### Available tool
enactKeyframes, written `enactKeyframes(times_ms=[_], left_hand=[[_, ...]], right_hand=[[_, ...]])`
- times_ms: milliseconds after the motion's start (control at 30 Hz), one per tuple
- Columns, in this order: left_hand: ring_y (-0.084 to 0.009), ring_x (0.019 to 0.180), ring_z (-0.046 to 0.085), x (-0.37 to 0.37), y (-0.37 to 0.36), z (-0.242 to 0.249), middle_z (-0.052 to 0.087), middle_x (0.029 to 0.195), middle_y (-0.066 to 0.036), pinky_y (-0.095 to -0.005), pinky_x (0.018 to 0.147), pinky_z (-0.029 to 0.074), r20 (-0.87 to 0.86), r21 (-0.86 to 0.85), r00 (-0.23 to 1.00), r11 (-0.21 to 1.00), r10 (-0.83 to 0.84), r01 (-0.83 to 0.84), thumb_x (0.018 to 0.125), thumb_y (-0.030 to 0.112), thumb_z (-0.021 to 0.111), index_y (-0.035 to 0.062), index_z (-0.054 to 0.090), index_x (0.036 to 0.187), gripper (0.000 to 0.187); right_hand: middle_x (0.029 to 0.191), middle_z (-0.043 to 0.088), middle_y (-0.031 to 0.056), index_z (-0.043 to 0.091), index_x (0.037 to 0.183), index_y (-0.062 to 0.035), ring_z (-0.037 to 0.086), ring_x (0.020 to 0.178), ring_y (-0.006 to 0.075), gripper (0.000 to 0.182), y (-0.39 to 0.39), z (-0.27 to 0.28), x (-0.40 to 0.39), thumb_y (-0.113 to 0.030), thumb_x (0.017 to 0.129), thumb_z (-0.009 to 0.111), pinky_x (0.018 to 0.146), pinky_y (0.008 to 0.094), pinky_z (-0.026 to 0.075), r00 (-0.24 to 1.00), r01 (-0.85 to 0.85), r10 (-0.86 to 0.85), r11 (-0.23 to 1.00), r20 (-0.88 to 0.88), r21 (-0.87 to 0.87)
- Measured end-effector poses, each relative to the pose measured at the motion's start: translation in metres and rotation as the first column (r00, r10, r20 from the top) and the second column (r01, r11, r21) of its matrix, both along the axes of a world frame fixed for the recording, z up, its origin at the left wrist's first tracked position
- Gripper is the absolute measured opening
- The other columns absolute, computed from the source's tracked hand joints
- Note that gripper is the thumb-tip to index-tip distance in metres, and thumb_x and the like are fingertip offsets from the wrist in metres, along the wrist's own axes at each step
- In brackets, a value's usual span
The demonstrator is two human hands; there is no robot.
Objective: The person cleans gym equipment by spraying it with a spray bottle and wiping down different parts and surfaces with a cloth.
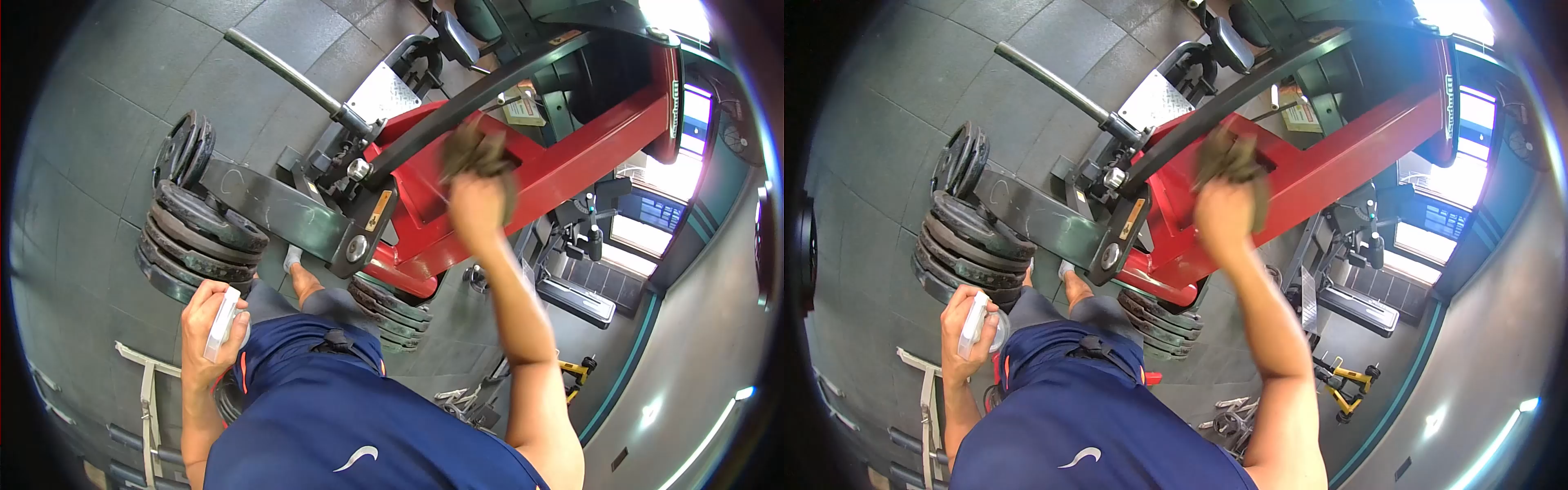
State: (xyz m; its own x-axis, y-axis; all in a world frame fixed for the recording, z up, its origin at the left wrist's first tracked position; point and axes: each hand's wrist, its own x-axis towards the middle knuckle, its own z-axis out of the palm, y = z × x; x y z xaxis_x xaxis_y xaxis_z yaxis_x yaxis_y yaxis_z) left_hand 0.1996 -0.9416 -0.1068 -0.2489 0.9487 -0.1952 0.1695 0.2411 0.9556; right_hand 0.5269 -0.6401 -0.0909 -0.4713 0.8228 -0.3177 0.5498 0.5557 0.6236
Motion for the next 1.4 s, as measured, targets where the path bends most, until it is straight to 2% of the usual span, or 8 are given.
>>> enactKeyframes(times_ms=[300,533,633,733,1033,1100,1300,1400], left_hand=[[-0.0297,0.077,0.063,-0.006,0.001,-0.004,0.061,0.09,-0.016,-0.0367,0.07,0.05,-0.026,-0.002,0.997,0.997,-0.072,0.072,0.078,0.003,0.069,-0.0042,0.066,0.087,0.013],[-0.03,0.078,0.064,0.008,0.017,0.0,0.061,0.091,-0.016,-0.0368,0.07,0.051,-0.029,0.031,0.987,0.987,-0.158,0.159,0.079,0.004,0.07,-0.0037,0.067,0.088,0.012],[-0.0296,0.078,0.065,0.018,0.019,0.005,0.062,0.091,-0.015,-0.0361,0.07,0.051,-0.055,0.019,0.978,0.979,-0.202,0.203,0.08,0.005,0.07,-0.0029,0.068,0.087,0.011],[-0.0275,0.078,0.063,0.031,0.02,0.015,0.061,0.09,-0.015,-0.0352,0.07,0.05,-0.043,-0.007,0.976,0.977,-0.214,0.214,0.08,0.004,0.069,-0.0036,0.066,0.088,0.011],[-0.0225,0.077,0.061,0.094,0.016,0.042,0.06,0.089,-0.012,-0.0331,0.07,0.048,-0.168,-0.012,0.955,0.969,-0.245,0.246,0.082,0.001,0.067,-0.0045,0.066,0.091,0.011],[-0.0206,0.076,0.06,0.114,0.015,0.051,0.06,0.088,-0.011,-0.0316,0.068,0.048,-0.13,-0.064,0.962,0.97,-0.239,0.233,0.083,0.0,0.067,-0.0042,0.065,0.091,0.01],[-0.0209,0.078,0.06,0.168,0.008,0.065,0.06,0.089,-0.011,-0.0322,0.071,0.048,-0.19,-0.054,0.938,0.957,-0.291,0.286,0.083,0.0,0.067,-0.0037,0.065,0.092,0.01],[-0.0209,0.08,0.061,0.185,0.004,0.068,0.06,0.09,-0.01,-0.032,0.073,0.048,-0.18,-0.059,0.944,0.962,-0.275,0.268,0.082,0.001,0.067,-0.0032,0.065,0.092,0.01]], right_hand=[[0.078,0.066,0.0305,0.062,0.09,0.001,0.066,0.074,0.0487,0.03,-0.012,-0.082,-0.012,-0.023,0.102,0.05,0.064,0.0568,0.053,0.718,0.253,-0.388,0.919,-0.577,-0.303],[0.073,0.058,0.0301,0.052,0.087,0.0009,0.058,0.073,0.0534,0.034,-0.153,-0.091,-0.035,-0.025,0.106,0.044,0.065,0.0592,0.04,0.01,0.456,-0.521,0.762,-0.854,-0.459],[0.116,0.063,0.0325,0.062,0.121,0.0011,0.059,0.113,0.0508,0.028,-0.198,-0.086,-0.029,-0.016,0.099,0.055,0.095,0.0539,0.047,-0.15,0.228,-0.399,0.876,-0.905,-0.425],[0.149,0.044,0.0251,0.061,0.133,-0.0061,0.028,0.142,0.053,0.044,-0.216,-0.1,-0.014,-0.017,0.09,0.062,0.115,0.0684,0.019,0.505,-0.102,-0.22,0.945,-0.835,-0.311],[0.153,0.034,0.0304,0.06,0.125,0.0087,0.041,0.134,0.0539,0.038,-0.131,-0.118,-0.039,-0.018,0.099,0.054,0.107,0.0524,0.044,-0.015,0.096,-0.339,0.936,-0.941,-0.339],[0.147,0.045,0.028,0.061,0.125,0.0067,0.046,0.134,0.0486,0.037,-0.174,-0.119,-0.021,-0.014,0.094,0.056,0.108,0.0489,0.044,0.322,-0.029,-0.105,0.992,-0.941,-0.121],[0.128,0.063,0.0217,0.066,0.113,0.0032,0.058,0.124,0.0371,0.033,-0.24,-0.119,0.073,-0.011,0.085,0.057,0.102,0.0468,0.049,0.117,-0.383,0.004,0.923,-0.993,-0.041],[0.109,0.069,0.0192,0.067,0.105,0.0002,0.067,0.102,0.0339,0.021,-0.302,-0.144,0.147,-0.012,0.096,0.051,0.093,0.0436,0.054,0.046,-0.062,-0.637,0.767,-0.769,-0.639]])
